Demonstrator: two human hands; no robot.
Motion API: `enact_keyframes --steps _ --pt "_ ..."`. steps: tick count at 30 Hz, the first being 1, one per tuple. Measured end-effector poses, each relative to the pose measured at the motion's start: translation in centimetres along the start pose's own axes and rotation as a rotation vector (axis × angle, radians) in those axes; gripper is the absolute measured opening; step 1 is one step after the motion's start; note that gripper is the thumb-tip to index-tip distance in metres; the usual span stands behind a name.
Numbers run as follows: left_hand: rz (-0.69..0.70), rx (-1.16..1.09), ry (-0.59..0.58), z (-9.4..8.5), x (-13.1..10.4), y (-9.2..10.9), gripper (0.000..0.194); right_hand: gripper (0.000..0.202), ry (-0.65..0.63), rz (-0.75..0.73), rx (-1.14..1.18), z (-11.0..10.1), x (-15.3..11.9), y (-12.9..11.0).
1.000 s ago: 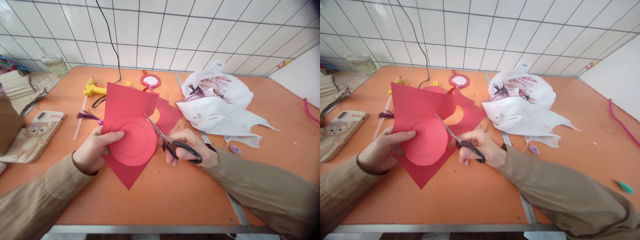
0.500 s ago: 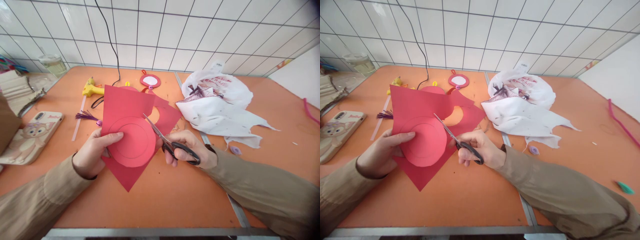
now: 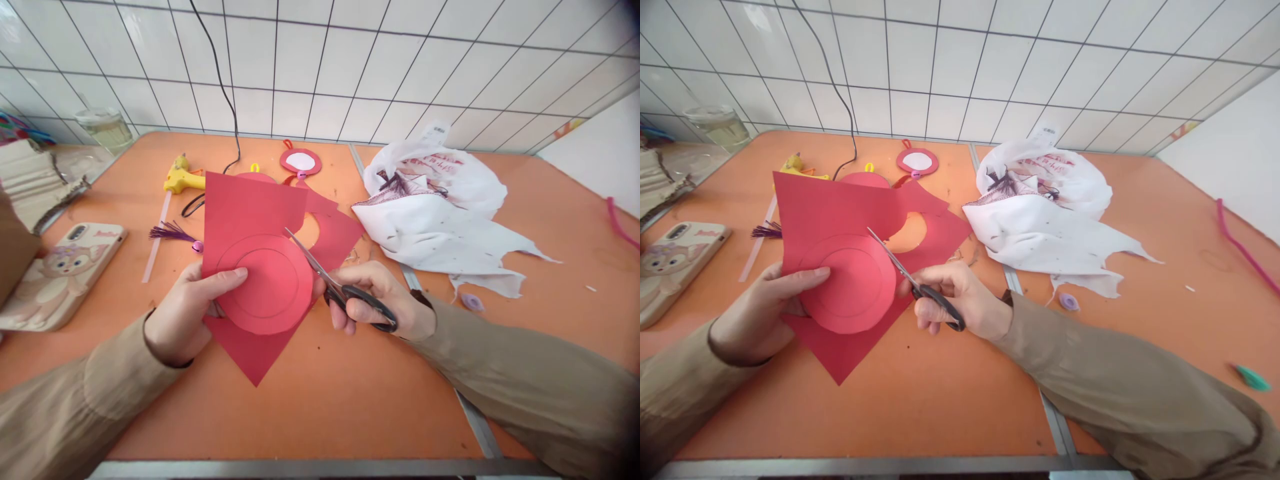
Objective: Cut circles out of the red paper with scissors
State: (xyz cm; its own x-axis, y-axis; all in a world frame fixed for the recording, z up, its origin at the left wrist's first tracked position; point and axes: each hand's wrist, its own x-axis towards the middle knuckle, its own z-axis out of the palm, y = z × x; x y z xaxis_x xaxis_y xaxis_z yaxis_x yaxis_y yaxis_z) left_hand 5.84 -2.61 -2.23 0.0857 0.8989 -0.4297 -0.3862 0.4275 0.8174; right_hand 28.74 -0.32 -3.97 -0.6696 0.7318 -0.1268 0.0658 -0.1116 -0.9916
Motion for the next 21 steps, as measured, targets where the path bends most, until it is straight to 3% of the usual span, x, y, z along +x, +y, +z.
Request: enact_keyframes --steps 21 --pt "0.041 0.005 0.015 -0.15 -0.06 0.14 0.010 0.048 0.020 0.006 0.091 -0.14 0.12 0.88"
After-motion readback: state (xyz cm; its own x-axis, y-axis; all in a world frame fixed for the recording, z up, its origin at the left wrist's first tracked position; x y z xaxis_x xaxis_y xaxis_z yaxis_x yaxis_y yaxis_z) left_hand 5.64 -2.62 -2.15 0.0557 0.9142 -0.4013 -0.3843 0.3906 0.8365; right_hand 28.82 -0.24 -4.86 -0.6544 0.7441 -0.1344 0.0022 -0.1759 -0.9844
